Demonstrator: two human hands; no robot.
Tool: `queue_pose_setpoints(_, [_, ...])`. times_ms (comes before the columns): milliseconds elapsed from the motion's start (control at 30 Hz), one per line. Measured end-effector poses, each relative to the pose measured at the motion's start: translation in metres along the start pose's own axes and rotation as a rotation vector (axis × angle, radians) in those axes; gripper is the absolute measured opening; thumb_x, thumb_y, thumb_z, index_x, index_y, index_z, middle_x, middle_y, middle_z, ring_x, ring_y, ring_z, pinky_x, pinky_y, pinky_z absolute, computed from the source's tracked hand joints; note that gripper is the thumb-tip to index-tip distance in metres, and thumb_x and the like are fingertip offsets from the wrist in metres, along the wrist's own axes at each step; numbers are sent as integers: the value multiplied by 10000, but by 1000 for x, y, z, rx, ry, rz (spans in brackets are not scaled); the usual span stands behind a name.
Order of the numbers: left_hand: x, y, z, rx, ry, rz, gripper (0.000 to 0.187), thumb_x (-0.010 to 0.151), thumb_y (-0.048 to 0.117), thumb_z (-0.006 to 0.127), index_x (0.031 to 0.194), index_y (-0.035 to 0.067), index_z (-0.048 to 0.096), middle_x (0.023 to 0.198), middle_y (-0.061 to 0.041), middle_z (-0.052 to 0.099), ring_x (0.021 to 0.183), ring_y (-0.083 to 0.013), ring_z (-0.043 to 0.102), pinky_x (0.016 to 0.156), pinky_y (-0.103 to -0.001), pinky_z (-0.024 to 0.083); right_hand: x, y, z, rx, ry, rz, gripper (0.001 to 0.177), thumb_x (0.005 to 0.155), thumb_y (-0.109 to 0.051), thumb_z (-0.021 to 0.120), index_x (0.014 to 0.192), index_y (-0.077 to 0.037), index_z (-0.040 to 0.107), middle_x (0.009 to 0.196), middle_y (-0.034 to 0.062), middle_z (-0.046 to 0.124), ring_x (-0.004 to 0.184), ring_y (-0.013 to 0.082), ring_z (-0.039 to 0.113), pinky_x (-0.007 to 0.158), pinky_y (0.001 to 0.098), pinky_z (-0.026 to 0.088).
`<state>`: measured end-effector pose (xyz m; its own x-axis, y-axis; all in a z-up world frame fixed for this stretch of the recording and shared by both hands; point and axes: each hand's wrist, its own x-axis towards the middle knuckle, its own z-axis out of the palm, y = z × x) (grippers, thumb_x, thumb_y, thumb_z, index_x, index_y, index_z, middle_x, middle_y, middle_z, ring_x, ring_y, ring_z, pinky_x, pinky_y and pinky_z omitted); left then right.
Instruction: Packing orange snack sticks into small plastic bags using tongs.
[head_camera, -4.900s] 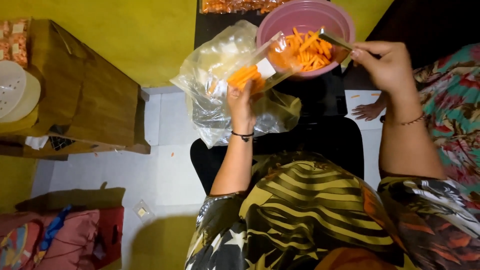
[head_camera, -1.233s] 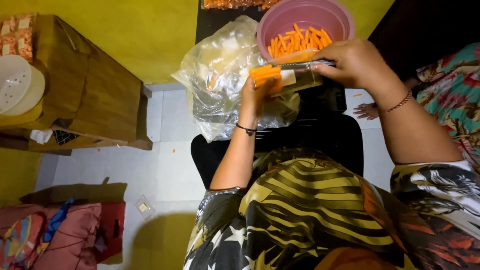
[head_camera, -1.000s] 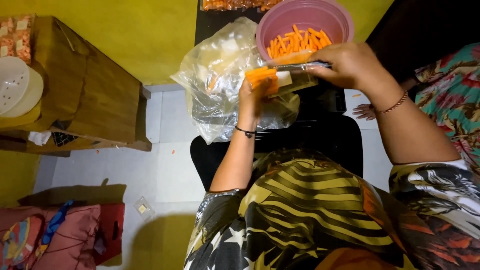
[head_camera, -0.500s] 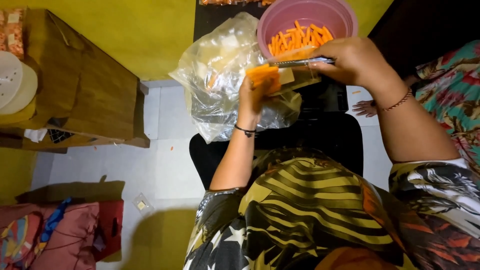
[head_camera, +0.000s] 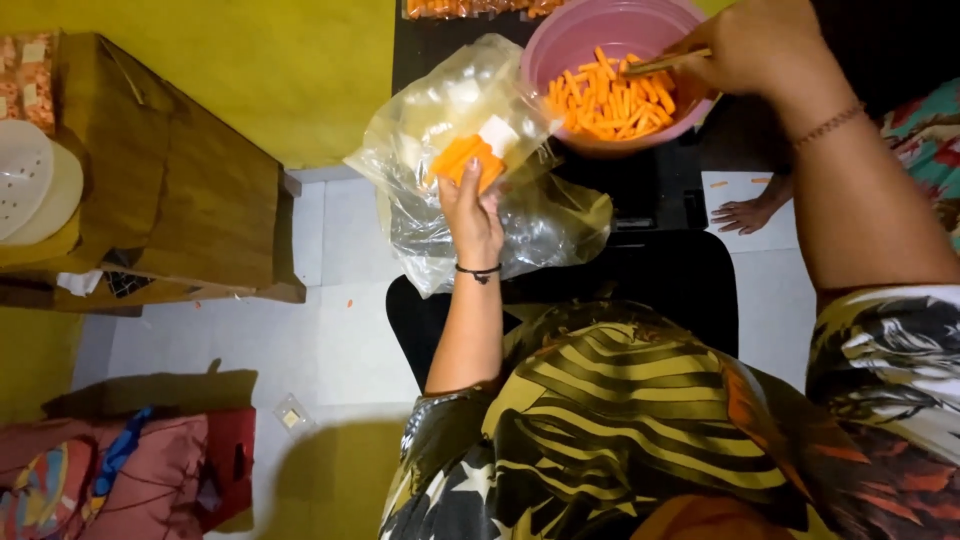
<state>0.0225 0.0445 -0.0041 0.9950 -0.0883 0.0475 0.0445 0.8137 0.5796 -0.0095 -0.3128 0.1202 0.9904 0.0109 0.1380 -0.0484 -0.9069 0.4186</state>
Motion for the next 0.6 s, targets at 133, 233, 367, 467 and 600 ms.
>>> queue_pose_setpoints(133, [3, -4, -7, -46, 9, 13, 473, 944, 10, 648, 1307, 18, 344, 990, -128, 621, 741, -175, 693, 535, -198, 546, 31, -7, 18, 67, -32, 16, 405, 1041, -636, 570, 1214, -351, 801, 789, 3, 801, 568, 274, 700, 578, 373, 537])
queue_pose_setpoints(233, [2, -1, -4, -67, 8, 26, 449, 937, -9, 652, 1302, 19, 392, 1003, -126, 632, 773, -167, 688, 547, -180, 530, 52, -18, 29, 268, -37, -19, 386, 1026, -493, 641, 1189, -193, 820, 772, 88, 781, 536, 316, 660, 544, 397, 521])
queue_pose_setpoints(367, [5, -4, -9, -80, 26, 24, 626, 901, 2, 704, 1357, -32, 276, 905, -119, 636, 577, -110, 611, 450, -172, 502, 71, -37, 35, 181, -24, -36, 432, 1016, -626, 570, 1150, -300, 819, 804, 44, 784, 594, 309, 674, 563, 390, 510])
queue_pose_setpoints(467, [5, -3, -9, -31, 16, 39, 494, 912, 11, 708, 1265, 3, 362, 954, -144, 660, 455, -51, 488, 369, -148, 365, 74, -46, 33, 175, -65, -10, 412, 987, -625, 588, 1145, -321, 817, 868, 17, 798, 682, 288, 714, 602, 378, 522])
queue_pose_setpoints(600, [3, 3, -2, 65, 27, 77, 317, 926, -18, 653, 1087, 58, 391, 755, 15, 486, 507, -39, 471, 431, -142, 383, 69, -40, 35, 137, -91, 36, 360, 1025, -609, 615, 1182, -347, 806, 764, 25, 771, 616, 249, 690, 583, 360, 524])
